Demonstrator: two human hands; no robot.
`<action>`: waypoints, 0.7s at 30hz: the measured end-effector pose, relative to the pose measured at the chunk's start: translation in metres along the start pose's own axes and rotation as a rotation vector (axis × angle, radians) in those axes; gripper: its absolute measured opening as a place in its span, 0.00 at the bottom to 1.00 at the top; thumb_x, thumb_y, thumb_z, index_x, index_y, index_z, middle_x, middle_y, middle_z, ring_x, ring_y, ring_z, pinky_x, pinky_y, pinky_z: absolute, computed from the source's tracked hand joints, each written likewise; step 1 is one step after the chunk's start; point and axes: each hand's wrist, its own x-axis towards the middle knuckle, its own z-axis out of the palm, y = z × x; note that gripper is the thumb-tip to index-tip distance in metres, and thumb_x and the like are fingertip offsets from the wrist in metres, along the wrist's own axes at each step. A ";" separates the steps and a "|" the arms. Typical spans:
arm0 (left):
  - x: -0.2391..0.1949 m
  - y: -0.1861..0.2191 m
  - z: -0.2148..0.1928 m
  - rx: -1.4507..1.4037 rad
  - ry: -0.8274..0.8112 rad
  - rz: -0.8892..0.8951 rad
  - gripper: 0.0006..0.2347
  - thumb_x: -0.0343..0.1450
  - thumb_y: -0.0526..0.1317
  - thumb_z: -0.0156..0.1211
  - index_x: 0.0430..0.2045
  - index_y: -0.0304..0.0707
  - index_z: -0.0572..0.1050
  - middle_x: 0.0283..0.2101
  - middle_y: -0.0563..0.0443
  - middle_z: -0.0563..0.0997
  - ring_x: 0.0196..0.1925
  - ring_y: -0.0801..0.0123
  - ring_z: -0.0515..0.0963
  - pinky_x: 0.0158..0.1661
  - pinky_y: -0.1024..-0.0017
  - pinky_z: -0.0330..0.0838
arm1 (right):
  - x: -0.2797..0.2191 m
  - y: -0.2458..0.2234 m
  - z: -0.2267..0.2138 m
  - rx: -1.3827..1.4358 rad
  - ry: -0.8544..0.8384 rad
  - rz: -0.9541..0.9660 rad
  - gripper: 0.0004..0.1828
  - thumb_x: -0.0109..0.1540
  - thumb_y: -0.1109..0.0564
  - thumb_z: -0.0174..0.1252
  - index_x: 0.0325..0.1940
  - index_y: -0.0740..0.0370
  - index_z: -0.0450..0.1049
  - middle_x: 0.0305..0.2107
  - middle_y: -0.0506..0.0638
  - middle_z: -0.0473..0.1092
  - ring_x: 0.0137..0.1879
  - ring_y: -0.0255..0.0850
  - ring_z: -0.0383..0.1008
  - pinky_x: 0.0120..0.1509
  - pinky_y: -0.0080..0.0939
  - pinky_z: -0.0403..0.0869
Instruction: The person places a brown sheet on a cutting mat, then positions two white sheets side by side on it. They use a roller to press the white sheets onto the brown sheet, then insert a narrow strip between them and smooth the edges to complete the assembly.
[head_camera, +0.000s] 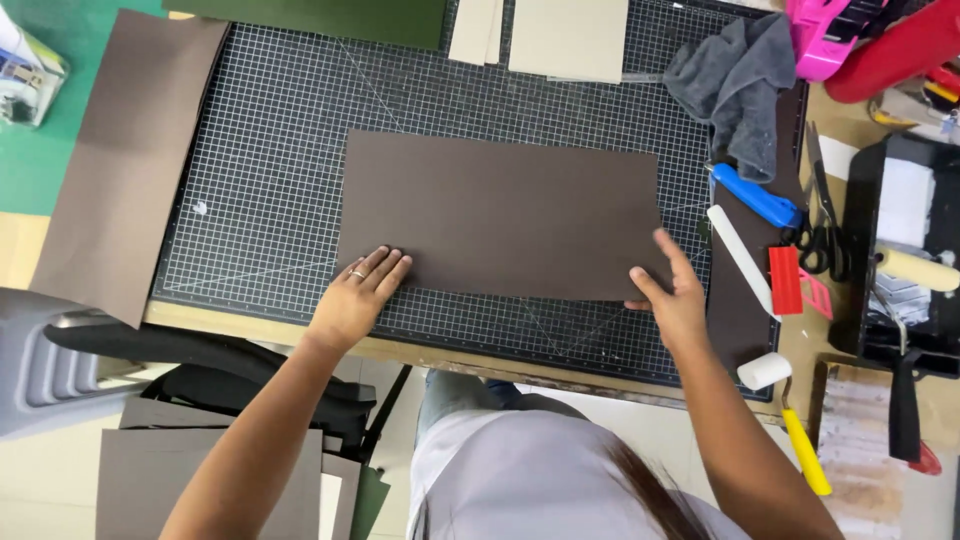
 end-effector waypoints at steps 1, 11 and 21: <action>0.005 -0.008 -0.003 -0.003 -0.003 0.005 0.22 0.75 0.37 0.50 0.68 0.47 0.65 0.65 0.53 0.76 0.69 0.64 0.71 0.63 0.66 0.69 | 0.000 -0.004 -0.010 0.001 0.004 0.005 0.35 0.67 0.65 0.57 0.78 0.58 0.57 0.60 0.71 0.60 0.54 0.61 0.75 0.44 0.50 0.83; 0.100 -0.083 -0.186 -1.013 -0.156 -0.318 0.08 0.67 0.39 0.70 0.38 0.43 0.85 0.39 0.53 0.89 0.39 0.68 0.88 0.45 0.71 0.82 | 0.015 -0.041 -0.080 -0.593 -0.240 -0.289 0.22 0.54 0.56 0.72 0.52 0.49 0.82 0.49 0.46 0.72 0.61 0.34 0.70 0.74 0.33 0.61; 0.151 -0.129 -0.266 -1.051 -0.091 -0.307 0.09 0.69 0.38 0.71 0.41 0.43 0.84 0.43 0.56 0.86 0.47 0.78 0.82 0.50 0.81 0.72 | 0.042 -0.048 -0.126 0.149 -0.054 -0.301 0.15 0.68 0.64 0.57 0.59 0.55 0.70 0.53 0.42 0.73 0.58 0.30 0.74 0.69 0.30 0.74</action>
